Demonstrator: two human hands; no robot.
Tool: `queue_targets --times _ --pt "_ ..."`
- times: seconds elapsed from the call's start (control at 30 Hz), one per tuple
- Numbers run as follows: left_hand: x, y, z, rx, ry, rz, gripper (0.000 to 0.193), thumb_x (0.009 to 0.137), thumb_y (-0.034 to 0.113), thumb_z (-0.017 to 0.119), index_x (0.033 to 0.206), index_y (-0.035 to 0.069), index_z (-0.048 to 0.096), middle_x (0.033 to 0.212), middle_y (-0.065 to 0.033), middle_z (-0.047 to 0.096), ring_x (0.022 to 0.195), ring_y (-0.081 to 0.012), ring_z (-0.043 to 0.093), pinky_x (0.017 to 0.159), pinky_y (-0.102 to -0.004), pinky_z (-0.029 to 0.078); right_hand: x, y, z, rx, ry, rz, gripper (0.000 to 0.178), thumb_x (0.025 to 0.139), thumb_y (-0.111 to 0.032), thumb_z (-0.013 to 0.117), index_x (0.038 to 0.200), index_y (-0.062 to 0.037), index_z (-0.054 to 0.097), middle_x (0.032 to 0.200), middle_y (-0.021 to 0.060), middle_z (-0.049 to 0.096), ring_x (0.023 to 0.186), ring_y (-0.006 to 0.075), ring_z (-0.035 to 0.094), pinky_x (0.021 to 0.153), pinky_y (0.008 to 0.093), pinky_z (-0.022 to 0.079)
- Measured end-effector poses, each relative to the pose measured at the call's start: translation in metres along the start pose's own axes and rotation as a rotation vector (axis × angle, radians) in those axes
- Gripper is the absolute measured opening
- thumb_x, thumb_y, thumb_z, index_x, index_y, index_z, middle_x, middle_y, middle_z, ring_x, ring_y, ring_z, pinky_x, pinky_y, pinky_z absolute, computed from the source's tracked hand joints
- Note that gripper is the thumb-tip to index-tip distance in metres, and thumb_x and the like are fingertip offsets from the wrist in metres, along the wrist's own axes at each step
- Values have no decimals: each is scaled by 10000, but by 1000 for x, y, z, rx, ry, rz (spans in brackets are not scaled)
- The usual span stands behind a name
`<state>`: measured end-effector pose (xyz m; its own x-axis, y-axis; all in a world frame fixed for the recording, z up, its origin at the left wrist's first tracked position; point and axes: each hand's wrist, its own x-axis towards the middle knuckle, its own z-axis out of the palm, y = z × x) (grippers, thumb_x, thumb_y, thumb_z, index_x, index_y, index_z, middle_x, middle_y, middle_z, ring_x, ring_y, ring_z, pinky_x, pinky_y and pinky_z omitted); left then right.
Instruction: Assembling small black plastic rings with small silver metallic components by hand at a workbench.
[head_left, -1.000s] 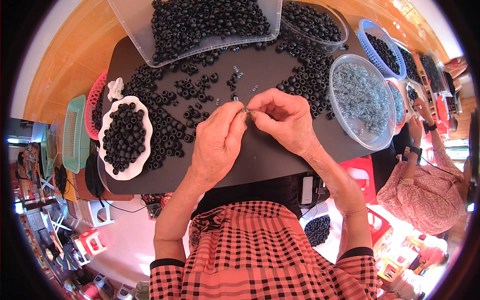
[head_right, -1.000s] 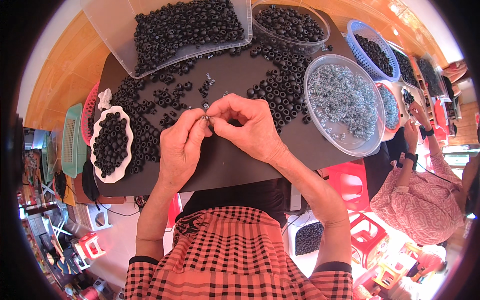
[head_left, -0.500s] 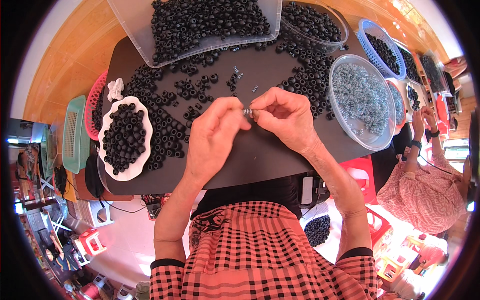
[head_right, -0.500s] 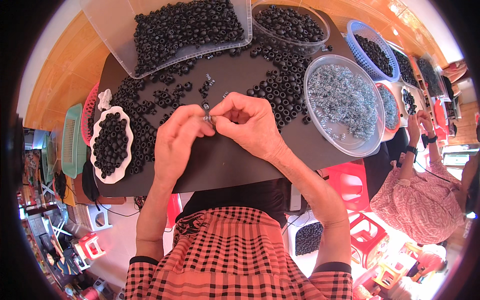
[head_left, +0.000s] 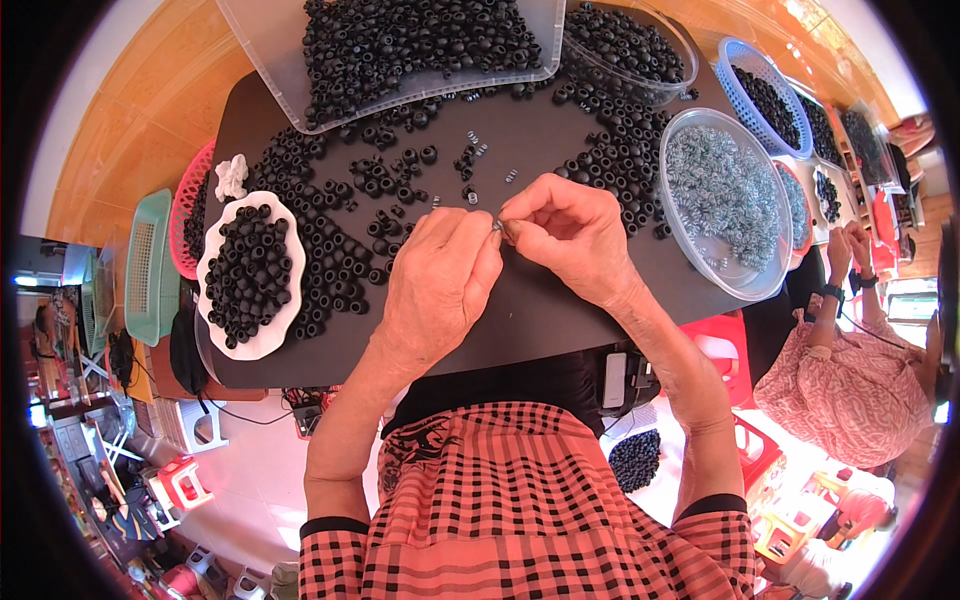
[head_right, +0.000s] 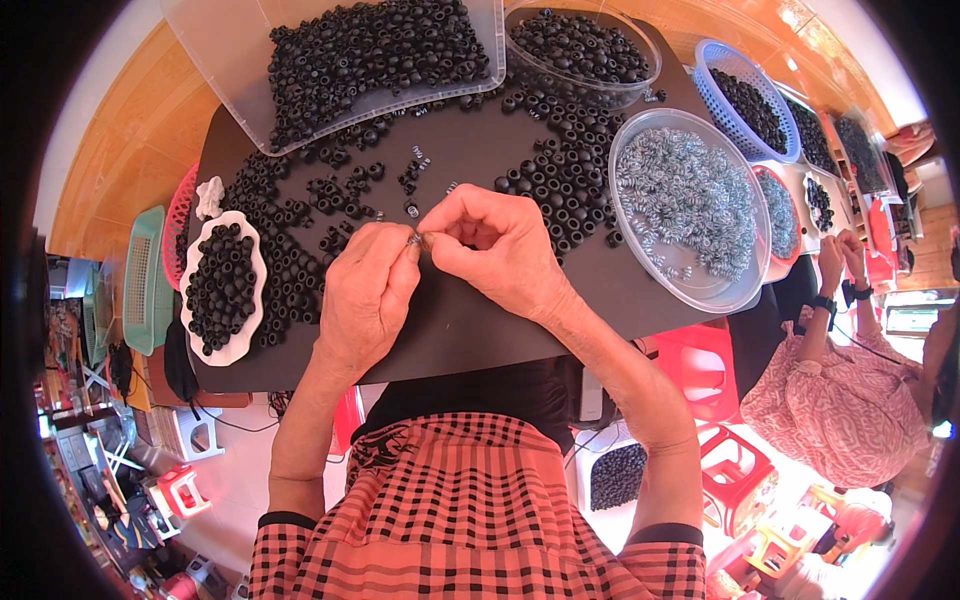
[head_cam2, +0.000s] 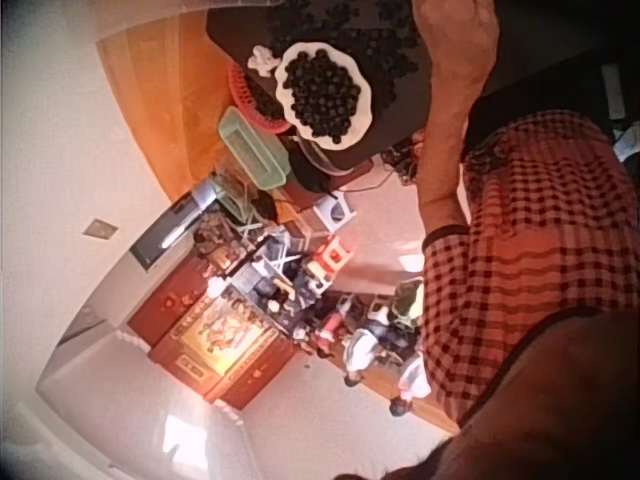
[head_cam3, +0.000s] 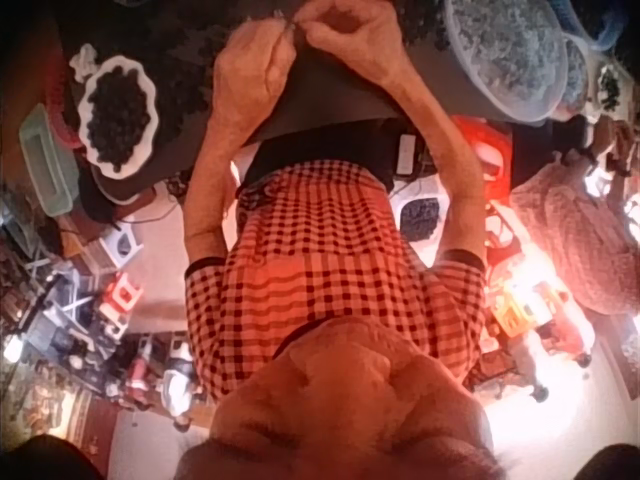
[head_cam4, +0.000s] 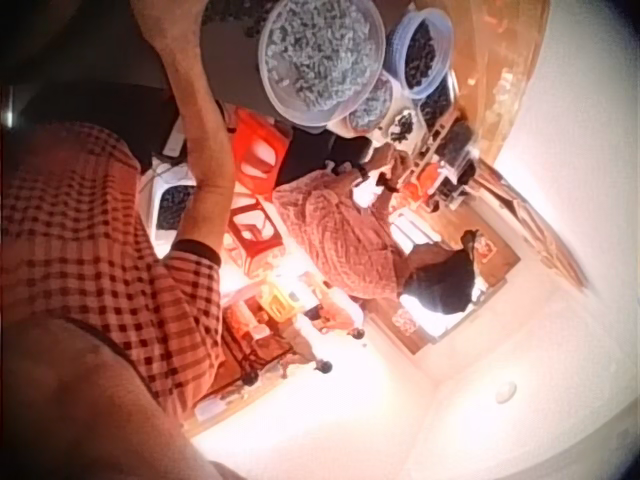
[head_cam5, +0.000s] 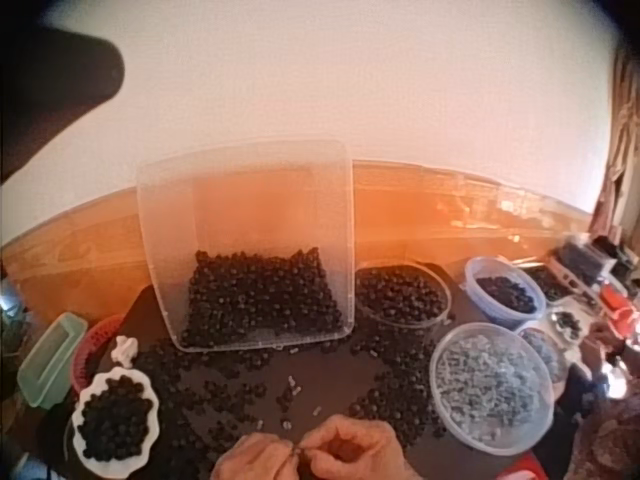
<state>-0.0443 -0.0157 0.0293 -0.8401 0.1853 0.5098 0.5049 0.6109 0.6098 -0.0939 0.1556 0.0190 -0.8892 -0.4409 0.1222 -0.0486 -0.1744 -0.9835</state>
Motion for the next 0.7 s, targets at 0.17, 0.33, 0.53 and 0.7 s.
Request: queue_targets --times 0.17,0.33,0.53,0.7 --pt "3 4 -10 -475 -160 -434 199 972 143 523 870 -19 577 708 -86 581 638 -160 546 662 -329 439 -2 -2 3 17 -25 -52 27 852 14 663 871 -3 655 790 -33 635 722 10 573 637 179 466" --pt "0 -6 -9 -823 -153 -550 267 1007 219 478 941 -6 607 746 -51 638 647 -101 544 623 -263 439 -2 -2 2 18 -56 -45 32 856 27 648 874 1 646 797 -27 644 755 23 597 658 190 484" --pt "-2 14 -3 -323 18 -308 209 894 26 612 1100 -12 599 867 -105 691 764 -161 643 756 -277 516 1 -2 -1 74 -23 38 35 863 15 638 892 -4 644 823 -21 640 747 14 582 654 178 474" --pt "-3 -4 0 91 58 77 283 828 -53 643 1105 -21 597 919 -148 652 825 -285 638 717 -353 515 1 2 -3 71 -47 63 31 868 -1 639 897 -9 645 828 -21 637 753 12 582 655 171 473"
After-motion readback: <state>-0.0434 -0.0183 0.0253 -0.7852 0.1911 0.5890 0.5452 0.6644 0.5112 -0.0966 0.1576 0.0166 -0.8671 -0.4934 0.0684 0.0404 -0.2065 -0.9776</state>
